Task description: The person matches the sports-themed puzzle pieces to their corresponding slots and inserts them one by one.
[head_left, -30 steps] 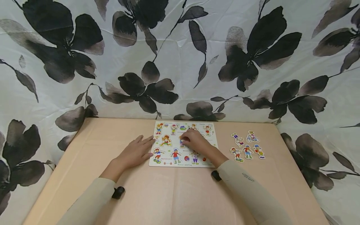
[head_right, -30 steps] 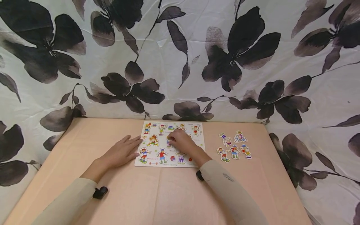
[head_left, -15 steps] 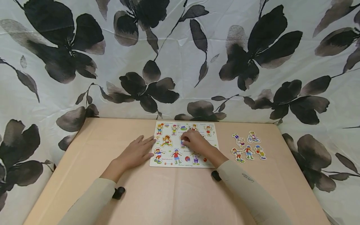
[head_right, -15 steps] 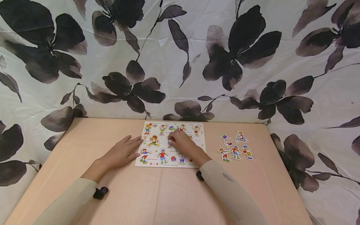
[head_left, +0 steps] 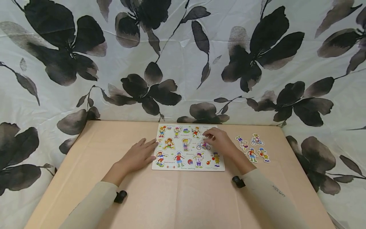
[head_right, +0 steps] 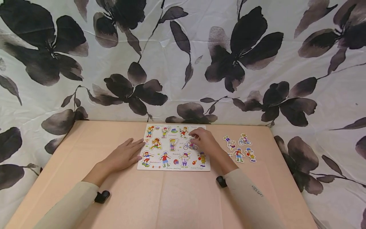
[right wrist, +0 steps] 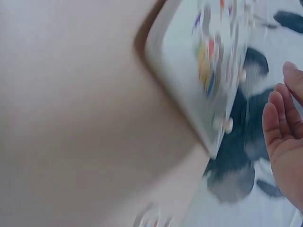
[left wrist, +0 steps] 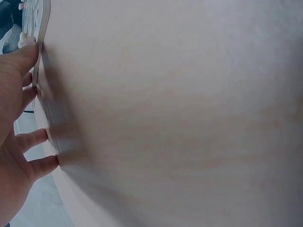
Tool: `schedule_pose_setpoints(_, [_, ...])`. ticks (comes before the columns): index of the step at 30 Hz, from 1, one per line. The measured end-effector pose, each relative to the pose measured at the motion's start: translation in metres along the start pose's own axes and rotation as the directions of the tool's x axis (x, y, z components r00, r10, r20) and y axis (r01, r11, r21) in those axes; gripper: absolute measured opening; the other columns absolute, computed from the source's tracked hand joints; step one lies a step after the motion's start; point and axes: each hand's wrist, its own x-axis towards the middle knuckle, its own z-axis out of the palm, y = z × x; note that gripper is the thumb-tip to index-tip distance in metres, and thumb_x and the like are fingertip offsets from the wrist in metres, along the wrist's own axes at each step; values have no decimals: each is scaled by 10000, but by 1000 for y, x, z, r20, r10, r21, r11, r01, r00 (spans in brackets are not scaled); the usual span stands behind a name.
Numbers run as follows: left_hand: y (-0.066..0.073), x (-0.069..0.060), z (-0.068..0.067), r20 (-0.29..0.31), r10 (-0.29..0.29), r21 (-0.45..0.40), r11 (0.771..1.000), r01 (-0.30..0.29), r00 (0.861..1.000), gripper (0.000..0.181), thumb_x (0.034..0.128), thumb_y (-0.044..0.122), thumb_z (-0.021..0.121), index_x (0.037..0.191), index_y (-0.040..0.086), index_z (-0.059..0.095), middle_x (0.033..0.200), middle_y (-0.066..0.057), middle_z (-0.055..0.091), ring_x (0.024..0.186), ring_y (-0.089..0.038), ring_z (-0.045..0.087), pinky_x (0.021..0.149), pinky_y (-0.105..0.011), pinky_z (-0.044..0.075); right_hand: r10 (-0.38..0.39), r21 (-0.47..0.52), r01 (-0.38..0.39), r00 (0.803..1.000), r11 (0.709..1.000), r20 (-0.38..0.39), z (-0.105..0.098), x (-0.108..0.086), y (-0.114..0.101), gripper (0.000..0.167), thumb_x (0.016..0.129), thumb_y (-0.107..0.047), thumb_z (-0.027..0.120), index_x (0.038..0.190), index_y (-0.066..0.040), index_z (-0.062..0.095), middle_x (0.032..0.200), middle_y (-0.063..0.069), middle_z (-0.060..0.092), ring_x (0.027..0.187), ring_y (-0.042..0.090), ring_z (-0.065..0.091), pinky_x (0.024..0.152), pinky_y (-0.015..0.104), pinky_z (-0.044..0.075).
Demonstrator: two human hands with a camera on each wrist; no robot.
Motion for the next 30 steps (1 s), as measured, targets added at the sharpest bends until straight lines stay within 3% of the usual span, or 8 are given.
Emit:
schedule_pose_setpoints(6, [-1,1,0,-7,23,9,1000,-23,1000,663,1022,398,628,1574,86,435,1653,-101,396,1493,-516,336,1225,-629,303,52,29,-50,993,998,-103,-28,-19,26,275,941,-117,764,1206,-55,724,1089,75,703,948,217,658,828,387,587])
schedule_pose_setpoints(12, [-2,3,1,-6,11,10,1000,-11,1000,663,1022,405,626,1577,97,433,1658,-93,389,1502,-506,328,1233,-622,296,65,-24,-69,986,997,-156,-48,-36,58,254,948,-85,747,1200,-65,721,1050,87,706,931,227,656,810,400,589])
schedule_pose_setpoints(24, [2,5,1,-8,-3,3,1000,3,1000,655,1027,409,617,1577,103,435,1659,-91,387,1495,-518,331,1212,-647,313,124,-100,-144,975,985,-183,-82,-68,117,276,969,-132,733,1221,-23,698,1037,104,688,927,234,633,738,138,496])
schedule_pose_setpoints(30, [3,5,0,-4,-15,2,1000,15,1000,659,1027,413,617,1582,111,430,1662,-86,383,1498,-516,327,1214,-647,312,146,-128,-178,964,976,-222,-94,-71,135,274,972,-132,728,1217,-13,698,1035,142,668,915,282,634,699,174,494])
